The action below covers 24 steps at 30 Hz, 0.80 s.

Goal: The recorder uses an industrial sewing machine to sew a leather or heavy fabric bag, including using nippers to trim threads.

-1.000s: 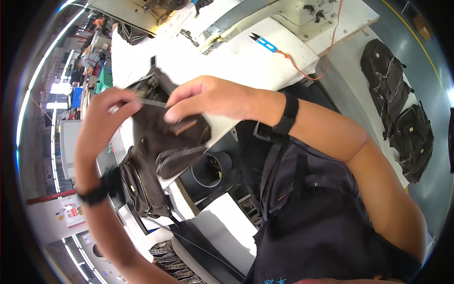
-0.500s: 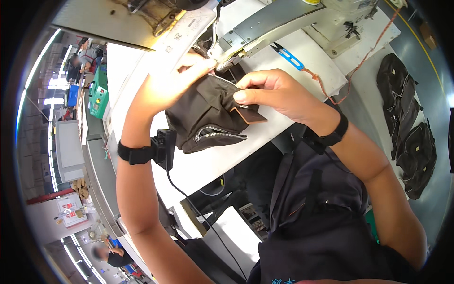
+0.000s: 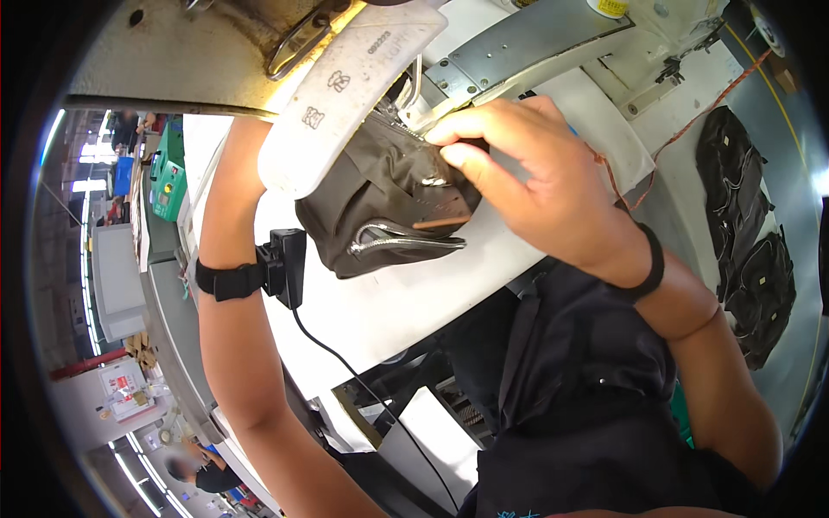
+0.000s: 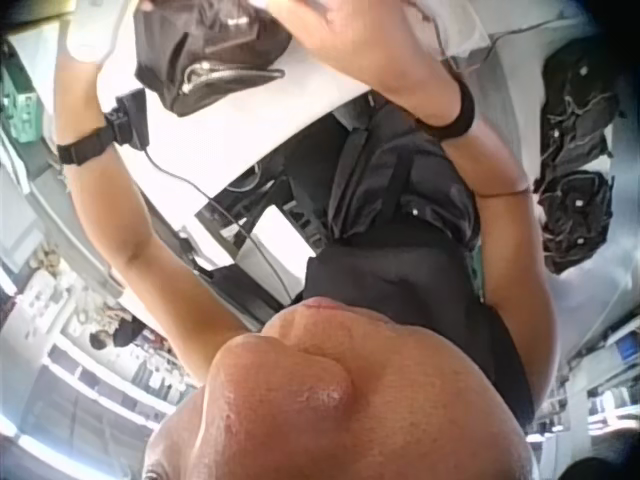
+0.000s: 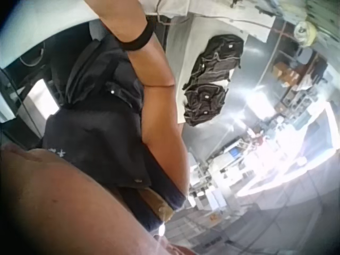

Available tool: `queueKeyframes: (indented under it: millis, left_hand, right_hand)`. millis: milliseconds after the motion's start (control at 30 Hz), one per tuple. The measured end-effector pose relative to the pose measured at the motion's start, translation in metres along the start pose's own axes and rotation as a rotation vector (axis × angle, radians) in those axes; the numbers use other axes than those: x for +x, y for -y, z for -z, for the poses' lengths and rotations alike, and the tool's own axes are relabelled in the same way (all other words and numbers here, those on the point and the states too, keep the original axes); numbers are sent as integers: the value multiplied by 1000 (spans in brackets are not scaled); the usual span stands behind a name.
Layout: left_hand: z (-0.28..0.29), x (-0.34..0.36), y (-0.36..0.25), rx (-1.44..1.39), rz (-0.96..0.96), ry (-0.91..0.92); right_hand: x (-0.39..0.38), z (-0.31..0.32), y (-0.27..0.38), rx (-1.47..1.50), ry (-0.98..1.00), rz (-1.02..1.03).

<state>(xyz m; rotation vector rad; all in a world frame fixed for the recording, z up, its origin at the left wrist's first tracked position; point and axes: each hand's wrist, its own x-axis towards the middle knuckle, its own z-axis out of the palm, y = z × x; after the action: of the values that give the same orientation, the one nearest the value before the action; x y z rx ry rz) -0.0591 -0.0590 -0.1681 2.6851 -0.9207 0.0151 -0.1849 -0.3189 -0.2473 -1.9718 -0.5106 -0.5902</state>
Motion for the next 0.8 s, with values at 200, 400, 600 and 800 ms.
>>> queueKeyframes:
  millis: [200,400,600,800]
  left_hand:
    - [-10,23,26,213,-33,14]
    - [-32,32,64,339,-30,31]
    - [-16,14,39,435,-93,-113]
    - [-51,-81,-105,-248,139,-444]
  right_hand:
    - [-1,-23,4,-183,-198,60]
    - [1,-24,0,-5,-173,-87]
    - [-5,-26,0,130,-139,-220]
    - [-14,-37,-5,148,-250,-182]
